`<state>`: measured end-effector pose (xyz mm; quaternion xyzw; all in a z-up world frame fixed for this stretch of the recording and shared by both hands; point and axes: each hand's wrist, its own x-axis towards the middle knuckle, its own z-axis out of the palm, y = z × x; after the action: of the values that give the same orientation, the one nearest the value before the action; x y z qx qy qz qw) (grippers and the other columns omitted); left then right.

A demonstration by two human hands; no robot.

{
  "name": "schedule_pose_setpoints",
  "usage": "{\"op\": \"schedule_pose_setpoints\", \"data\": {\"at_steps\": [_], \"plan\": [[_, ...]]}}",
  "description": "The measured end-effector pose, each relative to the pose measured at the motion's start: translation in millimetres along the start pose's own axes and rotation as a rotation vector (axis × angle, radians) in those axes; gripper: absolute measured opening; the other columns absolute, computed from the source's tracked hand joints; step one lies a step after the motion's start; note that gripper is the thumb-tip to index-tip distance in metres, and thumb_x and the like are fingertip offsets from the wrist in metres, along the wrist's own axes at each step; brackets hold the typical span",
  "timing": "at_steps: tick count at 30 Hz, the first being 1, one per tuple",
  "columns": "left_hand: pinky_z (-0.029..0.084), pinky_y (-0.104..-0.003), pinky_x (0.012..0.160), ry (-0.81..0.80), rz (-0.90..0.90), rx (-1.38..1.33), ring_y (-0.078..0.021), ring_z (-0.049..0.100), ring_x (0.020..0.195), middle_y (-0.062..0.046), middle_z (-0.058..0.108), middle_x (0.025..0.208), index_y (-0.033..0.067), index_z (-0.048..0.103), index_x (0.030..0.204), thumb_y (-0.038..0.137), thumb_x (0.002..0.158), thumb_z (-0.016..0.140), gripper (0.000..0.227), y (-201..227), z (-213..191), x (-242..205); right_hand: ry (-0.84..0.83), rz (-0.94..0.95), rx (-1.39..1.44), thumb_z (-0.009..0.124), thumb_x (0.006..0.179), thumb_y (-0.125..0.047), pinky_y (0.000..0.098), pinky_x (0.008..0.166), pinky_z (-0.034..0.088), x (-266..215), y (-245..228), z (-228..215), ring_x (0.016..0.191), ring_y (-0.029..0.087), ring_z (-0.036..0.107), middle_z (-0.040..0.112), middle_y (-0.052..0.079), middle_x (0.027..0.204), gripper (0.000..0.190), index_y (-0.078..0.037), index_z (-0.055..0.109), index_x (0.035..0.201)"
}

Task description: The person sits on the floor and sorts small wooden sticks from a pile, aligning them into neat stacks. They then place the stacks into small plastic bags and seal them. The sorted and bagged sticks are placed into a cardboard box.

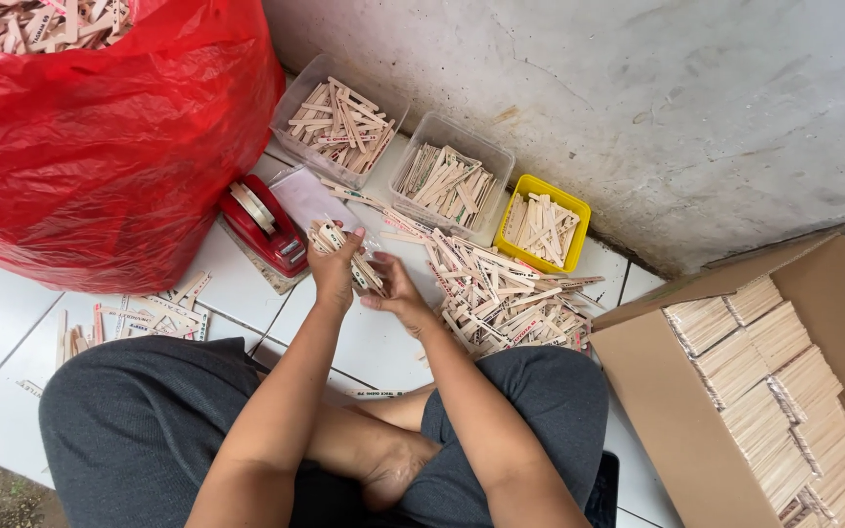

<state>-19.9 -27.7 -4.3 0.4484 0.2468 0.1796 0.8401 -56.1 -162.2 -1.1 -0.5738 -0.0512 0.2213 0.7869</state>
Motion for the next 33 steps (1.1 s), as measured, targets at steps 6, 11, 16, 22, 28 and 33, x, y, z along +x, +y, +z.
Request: {"op": "schedule_pose_setpoints", "data": {"at_steps": [6, 11, 16, 22, 28, 33], "plan": [[0.056, -0.029, 0.077, -0.128, 0.161, 0.209, -0.0111, 0.066, 0.07, -0.002, 0.069, 0.075, 0.0068, 0.066, 0.11, 0.002, 0.065, 0.097, 0.054, -28.2, 2.1, -23.0, 0.039, -0.029, 0.338, 0.053, 0.055, 0.024, 0.0287, 0.09, 0.05, 24.0, 49.9, -4.3, 0.11, 0.021, 0.061, 0.059, 0.005, 0.125, 0.096, -0.011, 0.045, 0.144], [0.052, -0.025, 0.068, -0.174, 0.313, 0.328, -0.0065, 0.062, 0.064, -0.001, 0.068, 0.066, 0.0114, 0.067, 0.087, 0.005, 0.071, 0.095, 0.033, -38.2, 0.5, -21.5, 0.019, -0.156, 0.057, 0.051, 0.051, 0.01, 0.0298, 0.101, 0.036, 22.7, 20.3, -21.7, 0.121, 0.018, 0.046, 0.052, 0.002, 0.141, 0.103, -0.011, 0.043, 0.152], [0.05, -0.039, 0.097, -0.287, 0.71, 0.562, -0.0296, 0.068, 0.09, -0.005, 0.07, 0.082, 0.0147, 0.071, 0.095, 0.015, 0.07, 0.09, 0.032, -101.4, -29.2, 6.0, -0.015, -0.407, -0.324, 0.09, 0.06, -0.027, 0.0529, 0.123, 0.021, 14.6, -22.4, -3.9, 0.147, 0.038, 0.033, 0.046, 0.019, 0.154, 0.11, -0.008, 0.04, 0.155], [0.047, -0.05, 0.1, -0.422, 0.728, 0.747, -0.0397, 0.067, 0.095, -0.015, 0.071, 0.088, 0.0097, 0.068, 0.104, 0.016, 0.075, 0.084, 0.034, -127.6, -51.8, 7.4, 0.173, -0.44, -0.662, 0.099, 0.062, -0.03, 0.039, 0.108, 0.045, 23.8, 27.8, -14.8, 0.118, 0.027, 0.064, 0.071, 0.006, 0.122, 0.082, -0.014, 0.06, 0.132], [0.053, -0.042, 0.088, -0.41, 0.35, 0.698, -0.0307, 0.07, 0.088, -0.01, 0.074, 0.087, 0.0172, 0.067, 0.112, 0.016, 0.075, 0.084, 0.04, -93.6, -42.9, 1.0, 0.422, -0.529, -0.613, 0.09, 0.077, -0.016, 0.0339, 0.099, 0.053, 20.9, 2.7, 17.6, 0.112, 0.021, 0.07, 0.077, 0.006, 0.108, 0.046, -0.015, 0.069, 0.118], [0.054, -0.041, 0.088, -0.406, 0.329, 0.657, -0.0296, 0.069, 0.089, -0.01, 0.074, 0.089, 0.0164, 0.068, 0.112, 0.016, 0.074, 0.085, 0.042, -84.3, -36.9, -7.4, 0.438, -0.556, -0.545, 0.098, 0.065, -0.019, 0.043, 0.103, 0.052, 28.4, 28.2, 0.1, 0.112, 0.026, 0.07, 0.075, 0.011, 0.107, 0.083, -0.004, 0.055, 0.134]]}}
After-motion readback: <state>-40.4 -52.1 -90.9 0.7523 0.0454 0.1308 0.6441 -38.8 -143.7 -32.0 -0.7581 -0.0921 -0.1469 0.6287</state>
